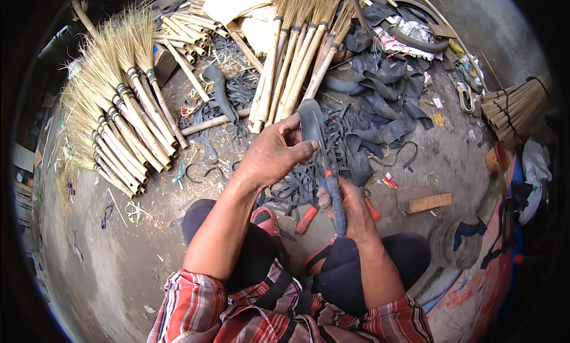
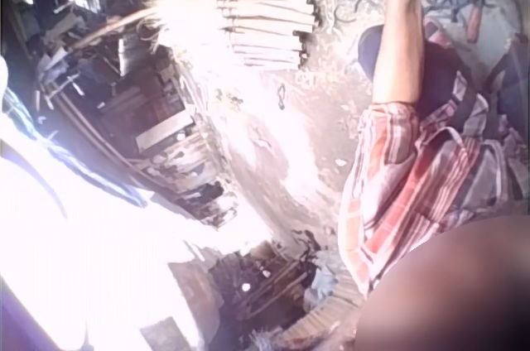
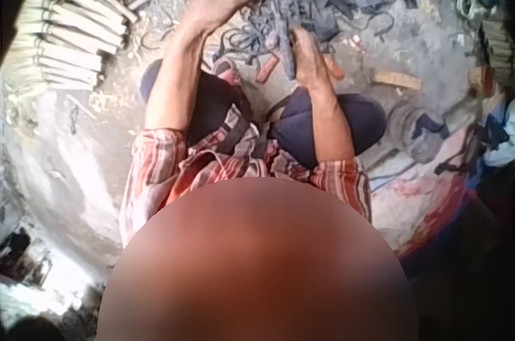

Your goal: The person sits on the floor and uses shears to cut a piece of black rubber into smaller strips. They repeatedly pick up rubber pieces, cut them, and place the cut pieces on the floor.

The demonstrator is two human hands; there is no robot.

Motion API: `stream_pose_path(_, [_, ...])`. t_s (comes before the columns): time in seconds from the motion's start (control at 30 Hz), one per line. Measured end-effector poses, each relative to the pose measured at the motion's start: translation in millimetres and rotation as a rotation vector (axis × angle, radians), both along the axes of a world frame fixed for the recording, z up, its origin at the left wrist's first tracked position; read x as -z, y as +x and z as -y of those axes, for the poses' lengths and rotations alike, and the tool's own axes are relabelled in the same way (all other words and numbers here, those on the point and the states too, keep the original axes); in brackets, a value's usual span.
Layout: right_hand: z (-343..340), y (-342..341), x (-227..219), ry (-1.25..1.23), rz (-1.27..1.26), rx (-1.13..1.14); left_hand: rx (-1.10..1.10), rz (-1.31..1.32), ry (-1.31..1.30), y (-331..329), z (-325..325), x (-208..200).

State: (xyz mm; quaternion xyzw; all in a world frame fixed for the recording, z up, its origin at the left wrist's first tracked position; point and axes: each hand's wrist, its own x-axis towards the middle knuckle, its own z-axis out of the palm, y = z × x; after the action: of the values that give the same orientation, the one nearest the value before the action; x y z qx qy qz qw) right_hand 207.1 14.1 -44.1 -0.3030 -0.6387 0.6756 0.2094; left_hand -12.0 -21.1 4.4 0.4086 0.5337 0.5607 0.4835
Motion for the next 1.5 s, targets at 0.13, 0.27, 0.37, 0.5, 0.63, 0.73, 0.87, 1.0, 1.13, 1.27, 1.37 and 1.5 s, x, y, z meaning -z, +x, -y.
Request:
stream_pose_path(0.13, [1.1, 7.0, -15.8, 0.012, 0.012, -0.057, -0.062, 0.14, 0.009, -3.3, -2.5, -4.1])
stream_pose_path(0.27, [4.1, -4.0, -17.4, 0.054, 0.002, -0.007, -0.069, 0.136, 0.036, 1.3, -0.6, -5.3])
stream_pose_path(0.37, [3.1, -8.4, -12.0, 0.095, -0.026, 0.05, 0.005, 0.081, 0.016, 6.0, 0.6, -1.1])
stream_pose_path(0.5, [0.5, -1.0, -12.0, 0.029, 0.089, 0.048, 0.04, 0.035, -0.005, 8.2, -2.7, 4.8])
stream_pose_path(0.63, [3.9, -1.4, -14.8, 0.267, 0.016, 0.096, -0.015, 0.078, 0.006, 6.6, -5.0, 3.0])
stream_pose_path(0.73, [6.1, -4.1, -14.5, 0.267, 0.037, 0.091, -0.059, 0.123, -0.019, 1.9, -6.4, -2.9])
stream_pose_path(0.87, [5.1, -7.7, -10.8, 0.153, 0.037, 0.089, -0.102, 0.102, 0.045, 9.5, -1.4, -4.5])
stream_pose_path(1.0, [1.3, -5.5, -10.5, 0.169, 0.084, 0.093, 0.001, 0.104, 0.027, 17.6, 0.6, -2.2])
stream_pose_path(1.13, [3.7, -5.2, -12.6, 0.296, 0.077, 0.145, -0.025, 0.09, 0.024, 14.5, -3.5, -4.0])
stream_pose_path(1.27, [8.6, -4.7, -13.6, 0.213, 0.085, 0.102, -0.044, 0.235, -0.012, 4.8, -2.1, -8.2])
stream_pose_path(1.37, [8.1, -10.2, -8.8, 0.263, 0.006, 0.126, -0.086, 0.167, 0.056, 10.2, -3.4, -4.9])
stream_pose_path(1.5, [2.1, -8.7, -4.3, 0.198, 0.007, 0.113, -0.014, 0.18, 0.064, 18.0, -3.1, -0.6])
